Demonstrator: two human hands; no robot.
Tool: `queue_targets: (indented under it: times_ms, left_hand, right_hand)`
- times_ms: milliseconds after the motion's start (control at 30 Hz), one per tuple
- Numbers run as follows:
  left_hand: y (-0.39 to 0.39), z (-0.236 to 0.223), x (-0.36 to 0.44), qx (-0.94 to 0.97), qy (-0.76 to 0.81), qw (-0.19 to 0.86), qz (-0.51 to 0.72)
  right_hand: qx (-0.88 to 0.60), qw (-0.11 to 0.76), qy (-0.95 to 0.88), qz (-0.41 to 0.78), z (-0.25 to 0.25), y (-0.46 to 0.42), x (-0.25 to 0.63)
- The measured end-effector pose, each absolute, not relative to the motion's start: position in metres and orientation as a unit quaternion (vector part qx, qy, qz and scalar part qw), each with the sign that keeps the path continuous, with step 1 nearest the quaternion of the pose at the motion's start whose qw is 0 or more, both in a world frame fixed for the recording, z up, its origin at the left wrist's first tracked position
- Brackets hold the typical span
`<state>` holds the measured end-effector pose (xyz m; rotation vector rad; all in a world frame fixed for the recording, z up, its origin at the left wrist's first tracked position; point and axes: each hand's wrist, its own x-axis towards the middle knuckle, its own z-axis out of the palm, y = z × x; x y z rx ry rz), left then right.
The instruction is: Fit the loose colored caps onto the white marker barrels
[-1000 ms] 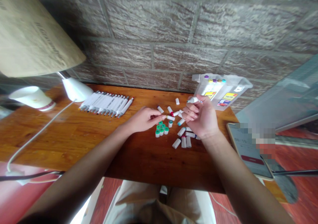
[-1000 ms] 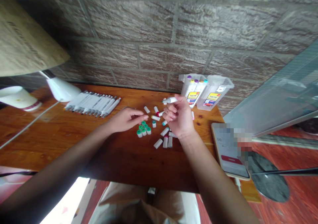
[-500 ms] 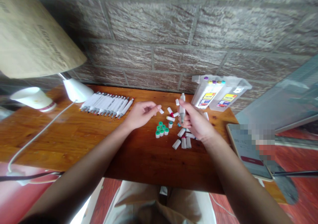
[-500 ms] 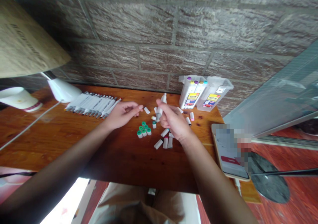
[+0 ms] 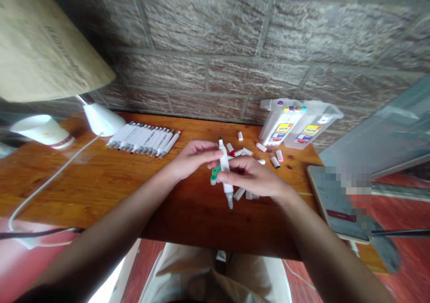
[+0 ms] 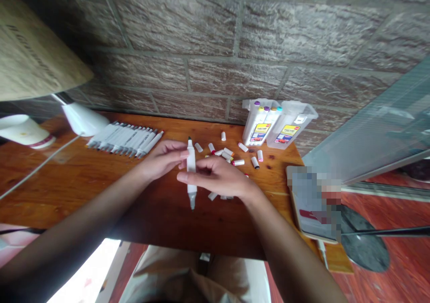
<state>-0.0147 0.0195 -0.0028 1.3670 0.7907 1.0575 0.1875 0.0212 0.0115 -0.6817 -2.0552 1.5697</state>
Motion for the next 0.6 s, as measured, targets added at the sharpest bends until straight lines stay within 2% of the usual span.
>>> queue_targets:
  times_ms: [167, 367, 600]
  left_hand:
    - [0.020, -0.004, -0.012, 0.502, 0.329, 0.624, 0.500]
    - [0.024, 0.001, -0.014, 0.434, 0.340, 0.629, 0.548]
    - [0.027, 0.001, -0.016, 0.418, 0.363, 0.622, 0.554]
  right_hand:
    - [-0.224, 0.288, -0.695, 0.619, 0.010, 0.019, 0.182]
    - [-0.180, 0.388, -0.420, 0.800, 0.018, 0.028, 0.187]
    - [-0.191, 0.452, -0.317, 0.812, 0.026, 0.033, 0.197]
